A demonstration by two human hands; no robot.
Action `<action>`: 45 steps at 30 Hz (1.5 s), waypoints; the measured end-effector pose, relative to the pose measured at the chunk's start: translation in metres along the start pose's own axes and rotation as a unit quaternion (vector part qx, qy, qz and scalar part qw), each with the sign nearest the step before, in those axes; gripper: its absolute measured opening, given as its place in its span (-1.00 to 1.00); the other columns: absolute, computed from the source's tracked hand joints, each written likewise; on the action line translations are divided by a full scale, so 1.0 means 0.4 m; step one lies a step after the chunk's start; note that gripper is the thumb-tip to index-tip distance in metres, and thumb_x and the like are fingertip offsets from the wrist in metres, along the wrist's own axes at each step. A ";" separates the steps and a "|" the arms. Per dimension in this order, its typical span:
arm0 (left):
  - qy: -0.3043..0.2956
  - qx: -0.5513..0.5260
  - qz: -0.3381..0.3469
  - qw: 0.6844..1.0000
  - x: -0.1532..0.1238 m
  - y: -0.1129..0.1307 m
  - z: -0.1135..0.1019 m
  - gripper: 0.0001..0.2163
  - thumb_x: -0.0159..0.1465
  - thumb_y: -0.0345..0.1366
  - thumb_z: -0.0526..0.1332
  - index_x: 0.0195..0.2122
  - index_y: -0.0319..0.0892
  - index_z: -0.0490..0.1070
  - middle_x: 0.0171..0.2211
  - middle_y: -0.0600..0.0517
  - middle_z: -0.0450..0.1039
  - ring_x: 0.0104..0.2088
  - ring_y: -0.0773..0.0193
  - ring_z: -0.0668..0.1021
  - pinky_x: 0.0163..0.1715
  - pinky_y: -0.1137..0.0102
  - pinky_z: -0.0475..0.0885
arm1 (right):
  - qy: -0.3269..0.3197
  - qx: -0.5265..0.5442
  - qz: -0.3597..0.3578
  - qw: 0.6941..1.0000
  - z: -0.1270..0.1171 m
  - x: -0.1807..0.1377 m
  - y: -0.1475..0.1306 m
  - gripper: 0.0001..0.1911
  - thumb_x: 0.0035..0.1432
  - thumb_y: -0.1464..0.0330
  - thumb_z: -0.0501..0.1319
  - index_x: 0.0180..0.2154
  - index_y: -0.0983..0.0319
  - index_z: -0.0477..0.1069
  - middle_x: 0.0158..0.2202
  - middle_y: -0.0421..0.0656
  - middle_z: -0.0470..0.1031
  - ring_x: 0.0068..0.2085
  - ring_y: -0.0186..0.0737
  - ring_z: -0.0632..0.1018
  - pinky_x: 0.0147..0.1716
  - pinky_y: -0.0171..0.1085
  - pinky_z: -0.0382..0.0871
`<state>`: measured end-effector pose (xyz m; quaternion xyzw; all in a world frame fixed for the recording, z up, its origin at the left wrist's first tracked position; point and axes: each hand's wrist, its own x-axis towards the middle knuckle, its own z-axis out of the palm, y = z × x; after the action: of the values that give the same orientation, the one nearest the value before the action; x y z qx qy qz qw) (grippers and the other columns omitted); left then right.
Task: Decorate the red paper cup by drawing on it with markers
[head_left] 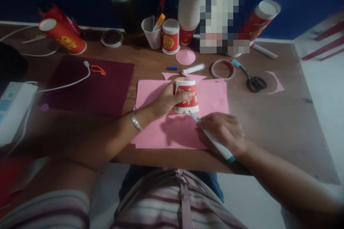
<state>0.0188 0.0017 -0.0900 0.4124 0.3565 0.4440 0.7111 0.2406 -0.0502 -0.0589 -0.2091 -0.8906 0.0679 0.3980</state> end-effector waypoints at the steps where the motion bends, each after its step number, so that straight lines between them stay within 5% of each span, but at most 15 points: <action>1: 0.000 0.001 0.000 1.000 0.000 0.000 0.000 -0.53 0.21 -0.19 0.55 0.06 -0.13 0.43 -0.04 -0.04 0.61 -0.10 0.20 0.64 -0.08 0.29 0.58 | 0.002 -0.003 -0.001 1.000 0.001 0.000 -0.001 -0.76 0.36 0.58 0.30 0.01 0.26 0.44 -0.37 -0.20 0.58 -0.41 -0.24 0.63 -0.46 -0.26 0.55; 26: 0.000 0.025 0.008 1.000 0.002 -0.014 -0.013 -0.52 0.25 -0.18 0.54 0.12 -0.11 0.45 0.13 -0.12 0.58 0.01 0.15 0.65 -0.02 0.26 0.59 | 0.007 -0.026 0.017 0.999 0.008 0.003 0.000 -0.77 0.31 0.61 0.31 -0.08 0.23 0.46 -0.42 -0.24 0.56 -0.47 -0.29 0.57 -0.48 -0.30 0.48; 45: -0.011 0.015 0.001 1.000 0.002 -0.007 -0.006 -0.52 0.23 -0.15 0.55 0.09 -0.11 0.44 0.00 -0.07 0.61 -0.06 0.17 0.64 -0.10 0.29 0.60 | 0.017 -0.031 0.020 0.999 0.013 0.001 0.002 -0.75 0.29 0.60 0.32 -0.06 0.21 0.46 -0.41 -0.24 0.59 -0.45 -0.27 0.60 -0.47 -0.29 0.52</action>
<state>0.0181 0.0024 -0.0938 0.4281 0.3544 0.4349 0.7085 0.2368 -0.0491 -0.0625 -0.2402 -0.8811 0.0452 0.4049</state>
